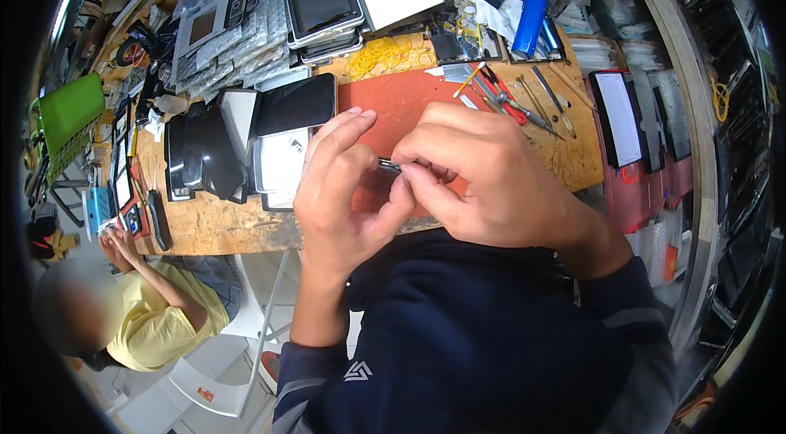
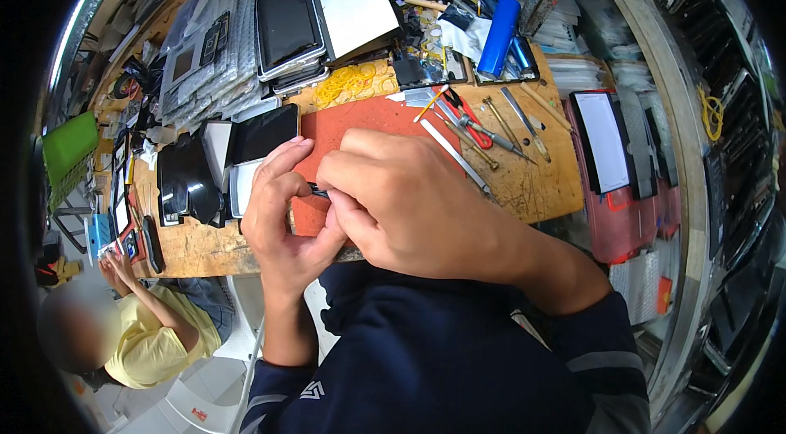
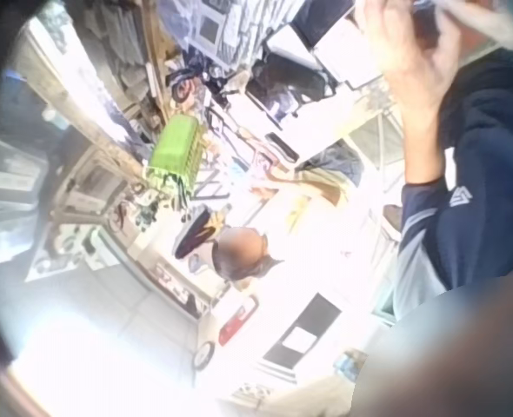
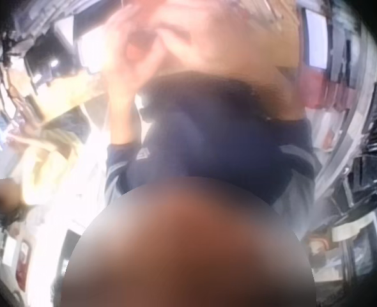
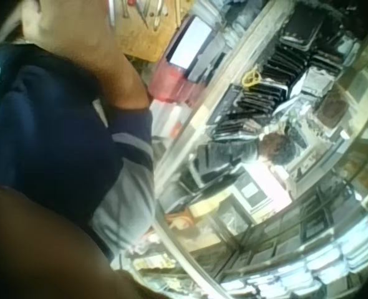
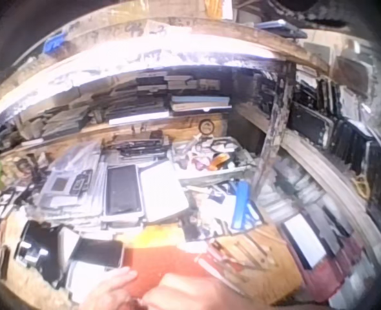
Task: The person disassembles a smartphone, removes the back cover and battery, then reassembles it and applies a screen protector. They handle the phone, back cover, battery, and screen protector, using a small metal tool to pry components.
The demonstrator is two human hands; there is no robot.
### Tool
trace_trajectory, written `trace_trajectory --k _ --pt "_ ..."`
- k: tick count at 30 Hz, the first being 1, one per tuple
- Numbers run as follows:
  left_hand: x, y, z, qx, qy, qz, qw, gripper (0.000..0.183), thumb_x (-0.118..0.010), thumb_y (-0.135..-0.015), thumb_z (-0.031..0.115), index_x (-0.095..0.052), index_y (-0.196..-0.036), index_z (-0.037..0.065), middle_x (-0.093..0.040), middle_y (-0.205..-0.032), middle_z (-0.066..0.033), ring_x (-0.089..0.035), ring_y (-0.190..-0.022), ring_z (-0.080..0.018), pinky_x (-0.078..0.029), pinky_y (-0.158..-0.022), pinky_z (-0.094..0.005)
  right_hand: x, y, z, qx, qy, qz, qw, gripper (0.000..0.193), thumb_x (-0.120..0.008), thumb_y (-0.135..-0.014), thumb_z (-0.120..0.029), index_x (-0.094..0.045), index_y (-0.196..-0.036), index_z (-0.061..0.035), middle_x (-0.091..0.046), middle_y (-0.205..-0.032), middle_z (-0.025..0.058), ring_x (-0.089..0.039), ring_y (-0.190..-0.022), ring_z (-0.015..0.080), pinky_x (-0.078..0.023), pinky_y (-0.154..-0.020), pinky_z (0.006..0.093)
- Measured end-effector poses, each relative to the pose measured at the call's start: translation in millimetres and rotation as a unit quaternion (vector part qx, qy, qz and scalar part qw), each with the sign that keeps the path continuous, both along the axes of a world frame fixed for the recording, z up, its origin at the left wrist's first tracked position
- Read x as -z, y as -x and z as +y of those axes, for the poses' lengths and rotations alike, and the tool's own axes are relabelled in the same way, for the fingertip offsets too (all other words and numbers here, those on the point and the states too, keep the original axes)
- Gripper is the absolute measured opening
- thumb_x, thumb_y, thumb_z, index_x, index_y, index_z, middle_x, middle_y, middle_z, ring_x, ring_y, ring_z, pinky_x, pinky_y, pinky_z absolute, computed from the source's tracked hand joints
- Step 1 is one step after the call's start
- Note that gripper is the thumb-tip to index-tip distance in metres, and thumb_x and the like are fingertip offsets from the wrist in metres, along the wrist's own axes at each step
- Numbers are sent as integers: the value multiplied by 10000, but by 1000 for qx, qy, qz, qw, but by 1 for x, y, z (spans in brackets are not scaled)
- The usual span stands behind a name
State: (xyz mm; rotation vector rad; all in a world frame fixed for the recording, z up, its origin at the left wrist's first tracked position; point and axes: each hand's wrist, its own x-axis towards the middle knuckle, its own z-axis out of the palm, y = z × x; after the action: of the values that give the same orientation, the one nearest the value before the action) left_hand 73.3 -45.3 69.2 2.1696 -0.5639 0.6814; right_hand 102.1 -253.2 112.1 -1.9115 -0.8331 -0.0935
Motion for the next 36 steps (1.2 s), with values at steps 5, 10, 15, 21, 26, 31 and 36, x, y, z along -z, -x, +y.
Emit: trace_trajectory --k 5,10,15,21,26,31,36 --pt "0 0 -1 -1 -4 0 1000 328 -867 -718 27 -637 -952 8 -725 -1301 -240 -715 -1218 -459 -592 -1000 -504 -2 1 -1 2 11 15 1000 108 -737 -898 52 -727 -1000 16 -666 -895 117 -671 -738 277 -531 -639 387" --pt "0 0 -2 1 -4 1 1000 337 -869 -718 35 -636 -959 10 -713 -1317 -243 -706 -1225 -462 -593 -996 -503 -3 3 0 8 30 -19 999 116 -748 -894 39 -715 -1001 7 -653 -903 122 -664 -746 290 -523 -645 397" --pt "1 1 -6 0 -6 -1 1000 368 -898 -715 61 -639 -972 12 -692 -1358 -245 -695 -1239 -462 -590 -998 -507 -5 3 -1 -5 70 -53 996 155 -749 -886 32 -692 -1026 -6 -636 -934 133 -653 -797 336 -527 -702 427" --pt "6 1 -9 -14 20 4 1000 375 -922 -721 84 -655 -974 14 -683 -1362 -261 -695 -1241 -449 -599 -994 -483 -2 4 3 11 70 -61 996 142 -732 -911 22 -675 -1039 2 -626 -940 153 -652 -820 361 -523 -724 460" --pt "15 0 -20 -8 50 -9 999 569 -931 -717 50 -627 -1197 28 -604 -1418 -288 -702 -1198 -435 -605 -974 -485 -3 1 4 23 97 -87 991 115 -723 -927 12 -665 -1027 8 -623 -941 165 -651 -845 381 -522 -733 465" --pt "39 -10 -32 -1 99 -83 992 987 -932 -686 -15 -414 -1521 59 -566 -1432 -282 -690 -1167 -412 -594 -995 -478 -3 -10 5 24 109 -98 989 117 -725 -927 8 -665 -1027 10 -626 -949 168 -649 -867 393 -523 -742 468" --pt "39 -8 -34 15 127 -48 991 1060 -918 -718 -32 -335 -1600 43 -615 -1353 -272 -698 -1160 -371 -588 -1000 -445 0 -22 2 -2 111 -147 983 131 -740 -908 15 -671 -1020 14 -634 -948 160 -660 -881 387 -534 -752 464"
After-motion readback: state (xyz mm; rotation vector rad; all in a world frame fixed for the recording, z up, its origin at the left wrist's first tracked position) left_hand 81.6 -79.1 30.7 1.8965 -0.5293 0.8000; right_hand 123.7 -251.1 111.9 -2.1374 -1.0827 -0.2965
